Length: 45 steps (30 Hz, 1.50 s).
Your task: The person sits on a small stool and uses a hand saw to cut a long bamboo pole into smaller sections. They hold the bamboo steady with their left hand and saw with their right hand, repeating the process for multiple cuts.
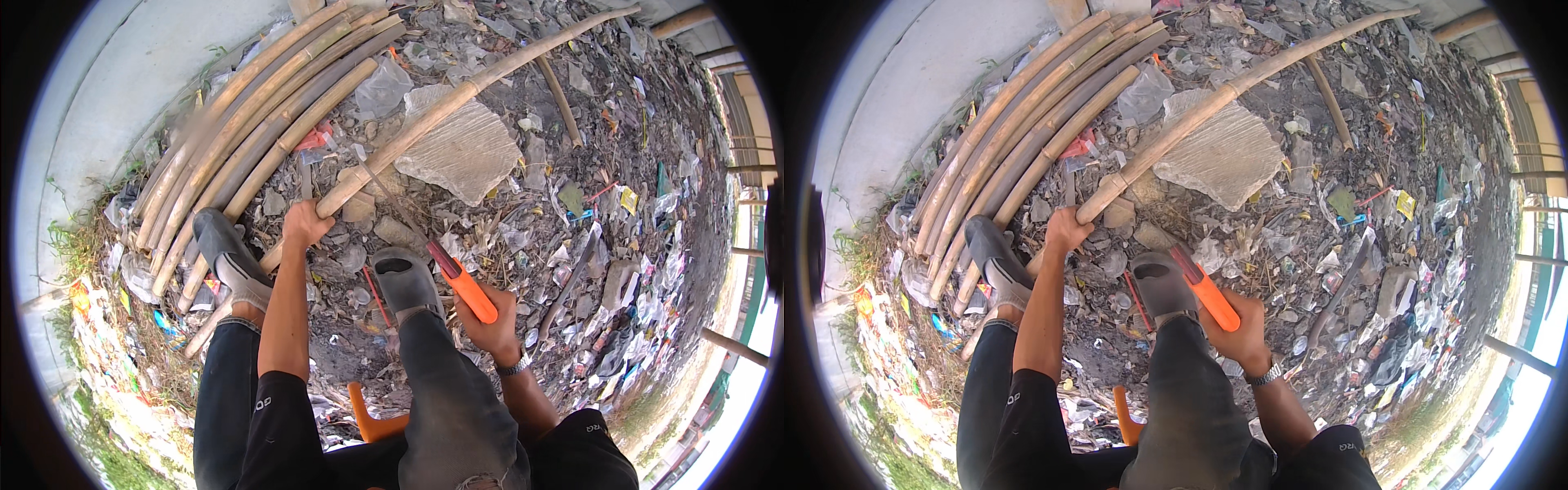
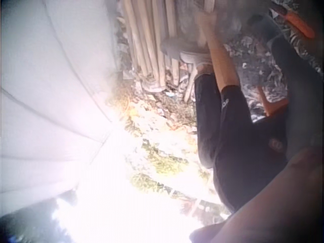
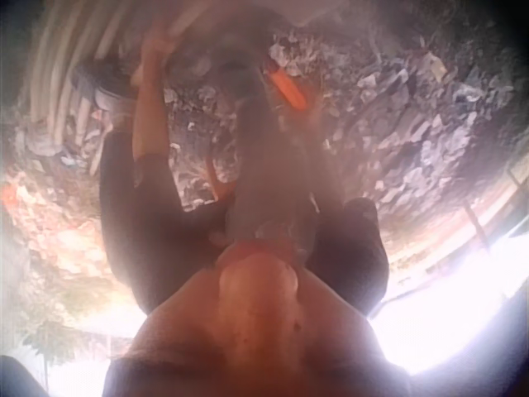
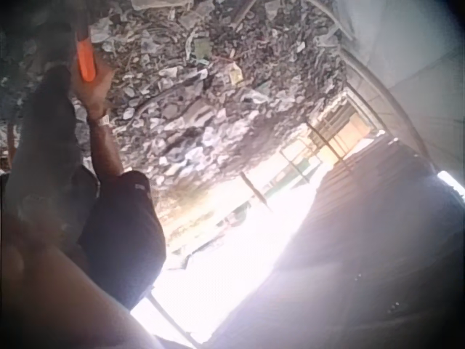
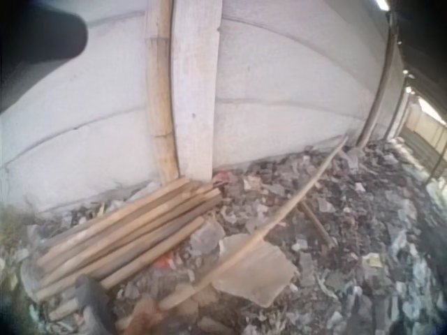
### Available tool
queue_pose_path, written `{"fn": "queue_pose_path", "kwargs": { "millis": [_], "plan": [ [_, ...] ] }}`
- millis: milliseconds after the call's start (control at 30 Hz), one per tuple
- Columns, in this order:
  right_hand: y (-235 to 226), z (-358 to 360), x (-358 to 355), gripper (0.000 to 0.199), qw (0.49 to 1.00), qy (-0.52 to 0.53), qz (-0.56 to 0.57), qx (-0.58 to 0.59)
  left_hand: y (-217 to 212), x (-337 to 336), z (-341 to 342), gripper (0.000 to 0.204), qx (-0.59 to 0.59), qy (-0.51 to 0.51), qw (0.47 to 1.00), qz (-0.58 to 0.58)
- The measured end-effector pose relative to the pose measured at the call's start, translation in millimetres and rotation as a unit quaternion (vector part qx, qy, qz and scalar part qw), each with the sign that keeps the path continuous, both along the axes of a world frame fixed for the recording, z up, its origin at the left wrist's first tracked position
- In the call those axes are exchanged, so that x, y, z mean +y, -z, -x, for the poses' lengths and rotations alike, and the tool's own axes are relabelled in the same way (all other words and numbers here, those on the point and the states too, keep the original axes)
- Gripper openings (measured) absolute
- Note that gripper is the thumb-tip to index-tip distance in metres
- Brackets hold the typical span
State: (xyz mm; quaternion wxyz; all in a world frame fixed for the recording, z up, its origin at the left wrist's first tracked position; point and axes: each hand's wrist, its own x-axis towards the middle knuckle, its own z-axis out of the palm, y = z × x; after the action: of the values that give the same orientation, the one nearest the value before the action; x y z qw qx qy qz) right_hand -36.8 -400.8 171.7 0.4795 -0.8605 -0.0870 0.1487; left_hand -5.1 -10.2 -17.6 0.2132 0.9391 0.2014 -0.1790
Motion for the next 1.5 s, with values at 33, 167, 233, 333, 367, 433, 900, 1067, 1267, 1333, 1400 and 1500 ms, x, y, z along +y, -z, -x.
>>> {"fn": "queue_pose_path", "kwargs": {
  "millis": [33,167,233,333,367,433,900,1067,1267,1333,1400,1500],
  "plan": [
    [2,1,-3,0.012,1.0,-0.002,-0.002,0.005,-3,-7,5,0.057,-0.028,0.003,0.999,-0.031],
    [4,6,-9,0.008,0.999,0.003,-0.044,-0.009,-2,-29,20,0.058,-0.18,0.028,0.98,-0.083],
    [2,7,-12,0.009,0.999,-0.013,-0.034,0.006,3,-31,27,0.058,-0.237,0.037,0.965,-0.109],
    [5,9,-14,0.013,0.998,-0.009,-0.05,0.025,2,-41,27,0.053,-0.156,0.006,0.978,-0.139],
    [6,9,-17,0.014,0.999,-0.009,-0.045,0.022,3,-46,24,0.052,-0.142,0.0,0.978,-0.152],
    [8,7,-18,0.015,0.998,-0.024,-0.054,0.014,7,-44,19,0.056,-0.086,-0.004,0.984,-0.158],
    [-8,25,-61,0.013,0.994,0.014,-0.075,0.073,-4,-61,-36,0.062,0.012,0.004,0.997,-0.074],
    [-5,16,-64,0.012,0.998,-0.022,-0.046,0.042,-1,-58,-36,0.059,0.062,0.081,0.993,0.053],
    [-18,7,-61,0.013,0.999,-0.026,0.014,0.017,-15,-82,-22,0.054,-0.055,0.013,0.998,-0.004],
    [-21,11,-58,0.013,0.999,-0.016,0.02,0.02,-21,-91,-16,0.054,-0.083,-0.005,0.996,-0.04],
    [-18,17,-53,0.013,0.999,-0.01,0.018,0.028,-22,-94,-6,0.053,-0.097,-0.025,0.991,-0.095],
    [-18,23,-42,0.013,1.0,-0.015,0.02,0.016,-11,-87,14,0.056,-0.089,-0.06,0.991,-0.077]
  ]
}}
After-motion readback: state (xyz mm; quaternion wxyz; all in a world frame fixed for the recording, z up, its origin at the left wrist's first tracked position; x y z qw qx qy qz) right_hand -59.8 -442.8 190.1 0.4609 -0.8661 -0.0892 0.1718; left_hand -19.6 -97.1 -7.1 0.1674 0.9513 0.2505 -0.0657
